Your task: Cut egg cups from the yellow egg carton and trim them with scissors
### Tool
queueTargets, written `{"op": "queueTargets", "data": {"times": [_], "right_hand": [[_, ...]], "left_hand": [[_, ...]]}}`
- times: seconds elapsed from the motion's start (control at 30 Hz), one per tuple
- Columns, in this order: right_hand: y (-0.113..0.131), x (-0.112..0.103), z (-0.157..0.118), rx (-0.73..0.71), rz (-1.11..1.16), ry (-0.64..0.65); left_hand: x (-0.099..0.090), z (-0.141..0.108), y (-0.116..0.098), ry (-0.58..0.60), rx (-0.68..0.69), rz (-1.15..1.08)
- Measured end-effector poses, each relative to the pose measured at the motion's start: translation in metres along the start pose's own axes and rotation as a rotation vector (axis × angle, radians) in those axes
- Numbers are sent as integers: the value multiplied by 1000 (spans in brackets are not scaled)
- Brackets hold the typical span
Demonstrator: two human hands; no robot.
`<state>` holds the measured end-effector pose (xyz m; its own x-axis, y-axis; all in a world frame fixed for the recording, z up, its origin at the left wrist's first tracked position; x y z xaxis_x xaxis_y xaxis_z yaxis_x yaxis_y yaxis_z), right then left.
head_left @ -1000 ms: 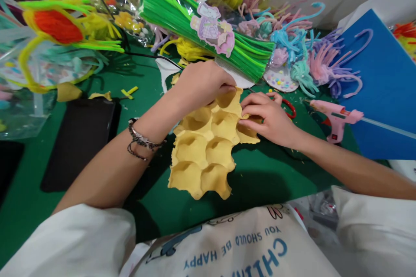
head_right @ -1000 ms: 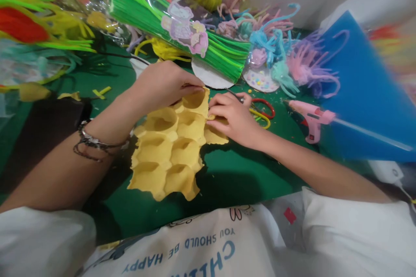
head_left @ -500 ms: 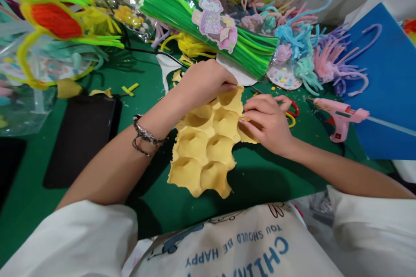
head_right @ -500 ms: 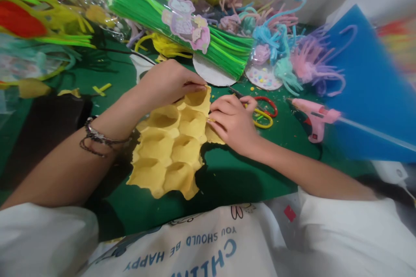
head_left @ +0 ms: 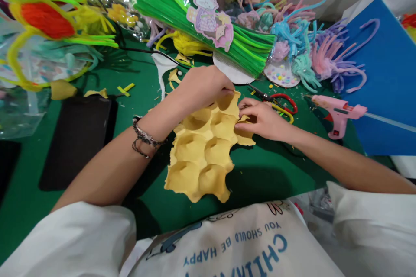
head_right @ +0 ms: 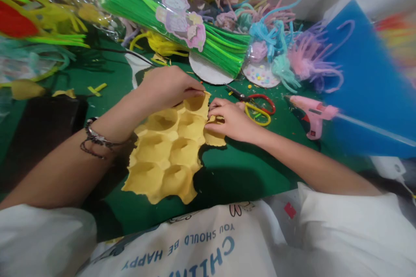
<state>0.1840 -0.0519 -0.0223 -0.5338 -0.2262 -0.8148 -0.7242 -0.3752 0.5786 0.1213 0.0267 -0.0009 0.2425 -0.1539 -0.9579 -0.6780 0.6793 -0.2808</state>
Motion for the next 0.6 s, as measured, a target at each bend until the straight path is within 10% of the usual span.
{"op": "queueTargets", "data": {"times": [0.33, 0.6], "right_hand": [[5, 15, 8, -21, -79, 257], [-10, 13, -1, 6, 192, 116]], "left_hand": [[18, 1, 2, 106, 19, 47], [21, 4, 2, 95, 77, -125]]}}
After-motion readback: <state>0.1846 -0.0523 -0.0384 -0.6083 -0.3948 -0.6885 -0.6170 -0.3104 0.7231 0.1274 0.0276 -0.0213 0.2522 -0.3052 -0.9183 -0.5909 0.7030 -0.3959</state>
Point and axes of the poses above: each hand's wrist, its own z-axis towards the middle knuckle, its own x-axis out of the palm, y = z × x, the point moved 9 cm from there along z, towards the middle knuckle, and after that the axes turned 9 degrees about -x, right-handed, at the moved point
